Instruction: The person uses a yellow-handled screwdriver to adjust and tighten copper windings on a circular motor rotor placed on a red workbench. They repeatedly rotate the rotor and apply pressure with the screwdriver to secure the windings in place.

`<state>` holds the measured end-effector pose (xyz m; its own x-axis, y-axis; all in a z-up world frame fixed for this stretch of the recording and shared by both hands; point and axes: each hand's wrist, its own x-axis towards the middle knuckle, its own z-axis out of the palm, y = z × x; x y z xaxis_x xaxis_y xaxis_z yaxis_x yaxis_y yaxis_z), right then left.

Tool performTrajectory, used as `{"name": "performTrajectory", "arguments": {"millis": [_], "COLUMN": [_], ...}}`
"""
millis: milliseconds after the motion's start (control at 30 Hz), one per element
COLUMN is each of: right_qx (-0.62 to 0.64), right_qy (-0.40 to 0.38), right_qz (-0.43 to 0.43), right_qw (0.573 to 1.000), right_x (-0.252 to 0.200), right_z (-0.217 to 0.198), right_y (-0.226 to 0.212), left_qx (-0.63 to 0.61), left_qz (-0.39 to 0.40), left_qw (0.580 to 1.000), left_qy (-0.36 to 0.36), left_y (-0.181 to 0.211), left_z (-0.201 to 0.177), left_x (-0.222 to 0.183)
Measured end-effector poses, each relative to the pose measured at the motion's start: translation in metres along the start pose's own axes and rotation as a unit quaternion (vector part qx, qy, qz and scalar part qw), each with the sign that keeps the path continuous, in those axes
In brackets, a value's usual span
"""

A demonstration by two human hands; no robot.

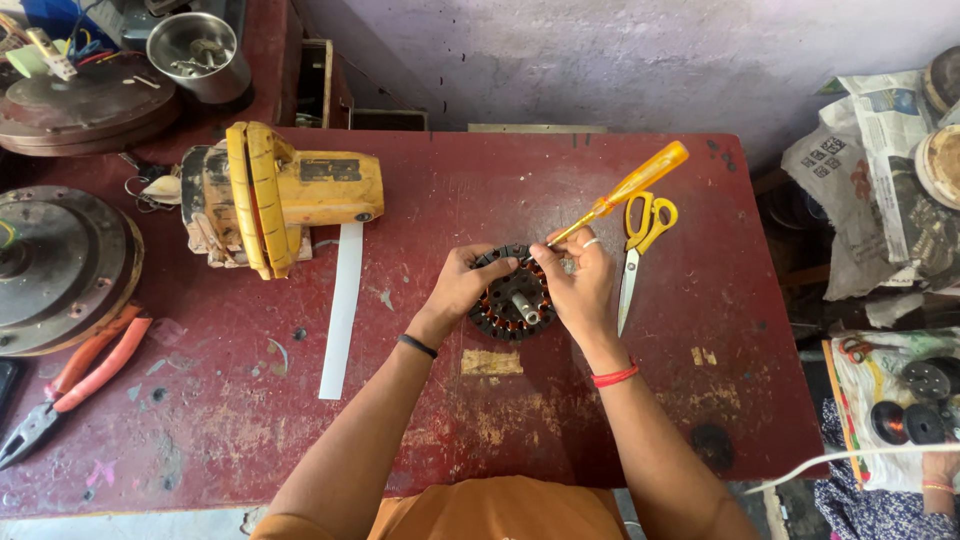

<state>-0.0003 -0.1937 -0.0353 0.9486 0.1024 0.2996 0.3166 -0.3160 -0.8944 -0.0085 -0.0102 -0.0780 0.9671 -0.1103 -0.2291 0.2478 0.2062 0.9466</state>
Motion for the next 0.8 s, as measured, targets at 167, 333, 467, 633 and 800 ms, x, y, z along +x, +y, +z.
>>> {"name": "performTrajectory", "arguments": {"millis": [167, 333, 467, 633, 800], "right_qx": [0.021, 0.006, -0.011, -0.089, -0.111], "right_qy": [0.010, 0.000, 0.005, 0.004, -0.036], "right_qz": [-0.038, -0.033, -0.056, -0.116, -0.046], "right_qw": [0.999, 0.999, 0.998, 0.989, 0.992], "right_x": [0.001, 0.000, -0.001, -0.001, -0.004], "right_z": [0.002, 0.005, 0.006, 0.007, 0.007], "right_y": [0.004, 0.007, 0.004, -0.006, -0.023], "left_qx": [-0.037, -0.042, -0.035, -0.017, 0.020], "left_qz": [-0.005, 0.006, 0.017, 0.007, 0.018], "left_qw": [0.999, 0.999, 0.999, 1.000, 1.000], "left_qy": [-0.005, -0.004, -0.003, 0.002, 0.013], "left_y": [-0.001, -0.005, -0.008, -0.006, 0.000], "left_z": [-0.001, -0.003, -0.003, -0.004, -0.005], "left_x": [0.004, 0.006, 0.008, 0.009, 0.005]}}
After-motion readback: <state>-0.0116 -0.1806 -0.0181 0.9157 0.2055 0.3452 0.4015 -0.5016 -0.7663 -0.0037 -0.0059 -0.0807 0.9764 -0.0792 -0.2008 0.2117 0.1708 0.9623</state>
